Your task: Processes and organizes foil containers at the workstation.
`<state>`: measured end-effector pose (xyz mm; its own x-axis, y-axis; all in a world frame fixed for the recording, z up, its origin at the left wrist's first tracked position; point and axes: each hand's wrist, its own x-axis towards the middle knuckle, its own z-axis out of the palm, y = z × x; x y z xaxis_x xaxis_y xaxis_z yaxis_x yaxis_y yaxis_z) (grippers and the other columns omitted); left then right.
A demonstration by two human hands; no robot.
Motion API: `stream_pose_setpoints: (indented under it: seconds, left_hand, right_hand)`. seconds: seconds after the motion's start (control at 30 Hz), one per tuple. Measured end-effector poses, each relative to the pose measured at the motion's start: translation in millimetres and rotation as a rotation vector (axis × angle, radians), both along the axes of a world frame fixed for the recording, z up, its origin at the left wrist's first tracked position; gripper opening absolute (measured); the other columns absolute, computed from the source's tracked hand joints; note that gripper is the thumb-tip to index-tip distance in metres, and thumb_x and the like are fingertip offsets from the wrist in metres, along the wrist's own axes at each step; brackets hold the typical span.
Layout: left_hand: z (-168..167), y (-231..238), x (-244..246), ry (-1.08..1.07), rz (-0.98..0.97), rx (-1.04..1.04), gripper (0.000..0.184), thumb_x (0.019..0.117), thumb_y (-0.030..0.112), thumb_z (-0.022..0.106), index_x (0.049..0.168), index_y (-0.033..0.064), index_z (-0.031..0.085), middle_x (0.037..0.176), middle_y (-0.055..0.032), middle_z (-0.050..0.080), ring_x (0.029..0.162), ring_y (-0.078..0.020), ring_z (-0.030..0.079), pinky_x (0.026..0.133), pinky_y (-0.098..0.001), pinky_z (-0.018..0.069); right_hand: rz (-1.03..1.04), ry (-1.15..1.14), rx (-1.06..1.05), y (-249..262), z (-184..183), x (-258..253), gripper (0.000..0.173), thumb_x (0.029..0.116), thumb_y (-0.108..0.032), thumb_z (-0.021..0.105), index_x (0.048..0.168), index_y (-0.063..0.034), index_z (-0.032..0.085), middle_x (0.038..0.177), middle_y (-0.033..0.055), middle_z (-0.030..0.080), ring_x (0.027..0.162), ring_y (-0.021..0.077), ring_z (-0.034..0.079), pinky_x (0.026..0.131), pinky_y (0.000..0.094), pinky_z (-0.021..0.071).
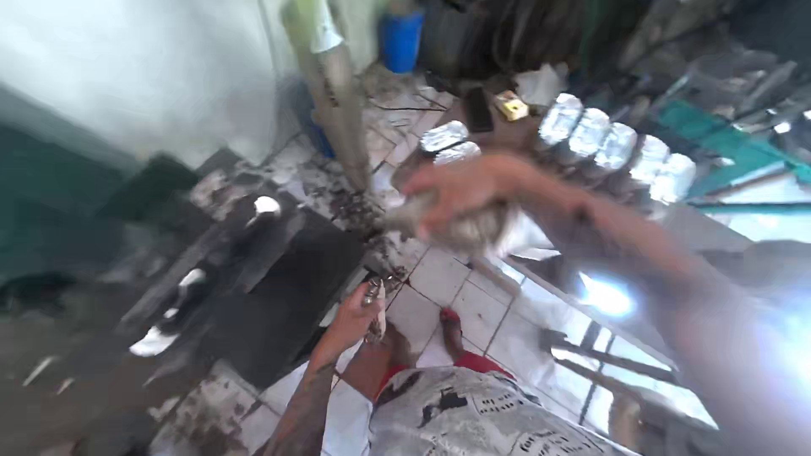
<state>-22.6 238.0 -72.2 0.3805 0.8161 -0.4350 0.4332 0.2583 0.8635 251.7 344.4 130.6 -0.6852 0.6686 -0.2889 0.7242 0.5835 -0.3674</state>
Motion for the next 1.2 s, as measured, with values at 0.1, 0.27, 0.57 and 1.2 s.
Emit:
stream_pose_setpoints:
  seconds: [0.1,0.27,0.57,1.2]
  left_hand:
    - [22.2,43.9,87.1,0.193,-0.193,0.057,0.044,0.1014,0.025,0.064,0.136,-0.0009,0.058,0.132,-0.0231,0.059,0.114,-0.0309,0.063,0.098,-0.0505,0.0530]
    - [31.7,118.7,250.4,0.402,-0.703,0.333,0.043,0.1020,0.034,0.062,0.123,-0.0027,0.066,0.124,-0.0267,0.061,0.115,-0.0395,0.062,0.099,-0.0589,0.0499]
    - [-34.5,207.9,358.4,0.713,-1.098,0.471,0.046,0.0940,0.041,0.071,0.102,-0.0045,0.068,0.120,-0.0270,0.061,0.112,-0.0416,0.062,0.094,-0.0607,0.0521]
    - [31.4,152.6,353.4,0.627,-0.890,0.566,0.046,0.1003,0.034,0.061,0.124,-0.0062,0.062,0.136,-0.0341,0.052,0.115,-0.0505,0.060,0.093,-0.0680,0.0499]
  right_hand:
    - [-0.259,0.019,-0.379,-91.9,-146.8,109.9,0.096,0.0778,-0.045,0.088,0.155,-0.0103,0.042,0.154,0.0200,0.045,0.141,0.0395,0.045,0.111,0.0641,0.0394]
    - [-0.894,-0.031,-0.412,-250.3,-349.7,192.8,0.100,0.0781,-0.058,0.080,0.157,-0.0107,0.040,0.160,0.0172,0.042,0.149,0.0372,0.037,0.122,0.0606,0.0257]
    - [-0.986,-0.004,-0.375,-253.9,-367.2,210.6,0.094,0.0788,-0.067,0.072,0.151,-0.0123,0.049,0.154,0.0132,0.051,0.144,0.0324,0.046,0.119,0.0552,0.0334]
    - [-1.136,0.139,0.326,-226.8,-245.4,272.7,0.044,0.0990,-0.040,0.065,0.122,-0.0031,0.068,0.114,0.0121,0.073,0.118,0.0283,0.066,0.126,0.0520,0.0265]
